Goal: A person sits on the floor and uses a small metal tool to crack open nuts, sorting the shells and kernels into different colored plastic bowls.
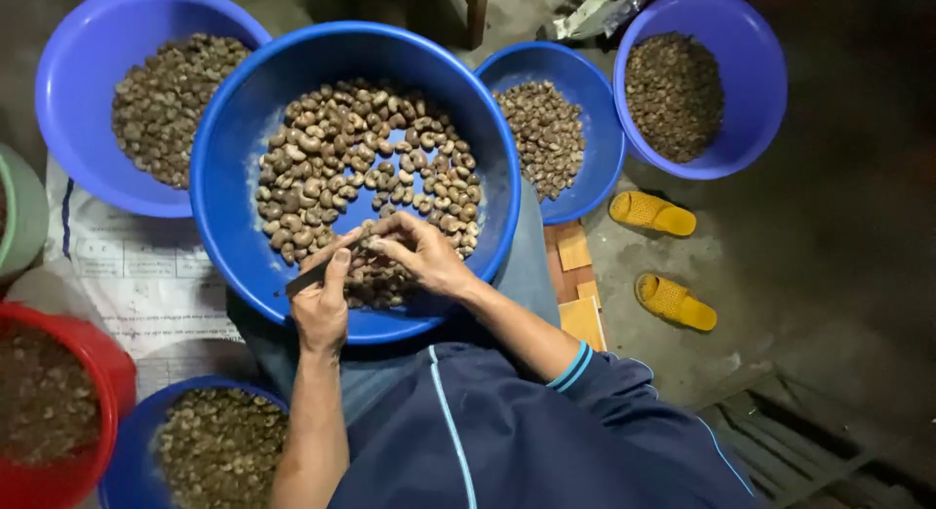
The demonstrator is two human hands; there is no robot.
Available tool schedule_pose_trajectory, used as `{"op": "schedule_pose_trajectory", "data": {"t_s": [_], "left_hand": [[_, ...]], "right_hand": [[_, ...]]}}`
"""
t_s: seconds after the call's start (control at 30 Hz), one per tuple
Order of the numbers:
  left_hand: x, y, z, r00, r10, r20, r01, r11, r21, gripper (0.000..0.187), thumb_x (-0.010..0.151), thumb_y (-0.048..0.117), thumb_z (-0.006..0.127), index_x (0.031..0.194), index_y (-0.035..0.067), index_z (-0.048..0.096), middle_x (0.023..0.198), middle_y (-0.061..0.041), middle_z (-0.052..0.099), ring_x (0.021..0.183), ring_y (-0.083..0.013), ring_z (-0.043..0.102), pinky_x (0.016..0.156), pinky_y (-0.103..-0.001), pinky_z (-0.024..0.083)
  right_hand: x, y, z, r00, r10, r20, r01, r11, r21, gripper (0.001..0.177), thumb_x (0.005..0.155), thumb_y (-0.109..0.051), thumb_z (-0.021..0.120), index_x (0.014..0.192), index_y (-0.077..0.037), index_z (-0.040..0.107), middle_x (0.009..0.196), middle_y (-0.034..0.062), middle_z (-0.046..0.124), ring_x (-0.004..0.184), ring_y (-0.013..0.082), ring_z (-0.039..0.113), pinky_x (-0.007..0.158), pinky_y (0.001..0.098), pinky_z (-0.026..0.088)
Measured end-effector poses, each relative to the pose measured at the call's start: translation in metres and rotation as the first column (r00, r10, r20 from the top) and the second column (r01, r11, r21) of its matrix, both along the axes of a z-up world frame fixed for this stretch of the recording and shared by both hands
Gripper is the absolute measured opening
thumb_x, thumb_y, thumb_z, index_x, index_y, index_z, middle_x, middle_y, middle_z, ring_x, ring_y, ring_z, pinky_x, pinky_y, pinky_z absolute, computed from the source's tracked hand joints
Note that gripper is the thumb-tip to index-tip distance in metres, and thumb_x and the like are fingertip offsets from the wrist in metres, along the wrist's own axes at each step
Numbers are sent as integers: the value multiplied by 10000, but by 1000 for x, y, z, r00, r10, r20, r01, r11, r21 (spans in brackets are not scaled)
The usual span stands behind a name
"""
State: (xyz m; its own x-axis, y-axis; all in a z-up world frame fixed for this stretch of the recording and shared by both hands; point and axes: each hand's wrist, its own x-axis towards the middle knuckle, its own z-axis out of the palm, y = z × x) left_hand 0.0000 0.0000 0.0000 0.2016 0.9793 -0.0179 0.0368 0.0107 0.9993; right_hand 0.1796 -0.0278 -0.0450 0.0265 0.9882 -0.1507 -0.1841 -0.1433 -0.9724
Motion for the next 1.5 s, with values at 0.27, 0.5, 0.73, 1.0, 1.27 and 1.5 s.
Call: {"op": "schedule_pose_trajectory", "data": {"t_s": [0.27, 0.5, 0.73, 1.0, 1.27, 1.5], "left_hand": [[9, 0, 18, 999, -3, 46, 3, 1000, 5, 194, 1057, 115, 604, 1168, 3, 717, 1235, -245, 713, 1242, -332, 648, 1089, -481, 493], [7, 0, 13, 999, 33, 39, -33, 999, 0, 201, 1057, 100, 596, 1176, -15, 711, 1184, -244, 727, 1188, -320, 678, 1049, -459, 528], [11, 1, 19, 998, 36, 46, -35, 999, -18, 197, 1058, 104, 607, 1176, -16, 708, 1173, -242, 732, 1180, -317, 679, 1006, -447, 552], [4, -1, 7, 994, 3, 105, -4, 1000, 2, 220, 1067, 106, 580, 1205, -18, 700, 1233, -245, 710, 1234, -311, 647, 1039, -455, 542], [3, 0, 10, 999, -35, -5, 35, 998, 55, 202, 1048, 113, 620, 1170, -7, 727, 1196, -219, 733, 1201, -300, 669, 1026, -443, 536], [5, 1, 9, 997, -71, -15, 71, 997, 36, 198, 1031, 112, 642, 1142, -20, 739, 1159, -224, 743, 1147, -286, 697, 975, -440, 561]], "right_hand": [[0, 0, 10, 999, -16, 45, 16, 1000, 2, 231, 1009, -143, 700, 1210, -40, 653, 937, 152, 776, 884, 148, 714, 788, 339, 608], [-1, -1, 12, 999, -27, 44, 27, 1000, 3, 236, 993, -151, 723, 1191, -36, 663, 934, 156, 778, 884, 155, 716, 808, 348, 607], [-5, -2, 22, 967, -48, 249, 31, 997, 73, 296, 959, -166, 755, 1215, -58, 653, 957, 206, 769, 928, 314, 760, 784, 446, 616], [-6, -3, 24, 964, -65, 259, 59, 998, 30, 199, 959, -209, 756, 1102, -85, 695, 836, 137, 778, 798, 231, 763, 729, 377, 610], [-6, -4, 39, 928, 11, 373, 3, 999, -39, 247, 954, -283, 742, 1114, -105, 683, 888, 160, 776, 855, 340, 759, 738, 440, 602], [-2, -4, 24, 921, -8, 390, 23, 999, -34, 244, 985, -234, 705, 1159, -66, 677, 906, 199, 758, 853, 383, 746, 726, 461, 594]]}}
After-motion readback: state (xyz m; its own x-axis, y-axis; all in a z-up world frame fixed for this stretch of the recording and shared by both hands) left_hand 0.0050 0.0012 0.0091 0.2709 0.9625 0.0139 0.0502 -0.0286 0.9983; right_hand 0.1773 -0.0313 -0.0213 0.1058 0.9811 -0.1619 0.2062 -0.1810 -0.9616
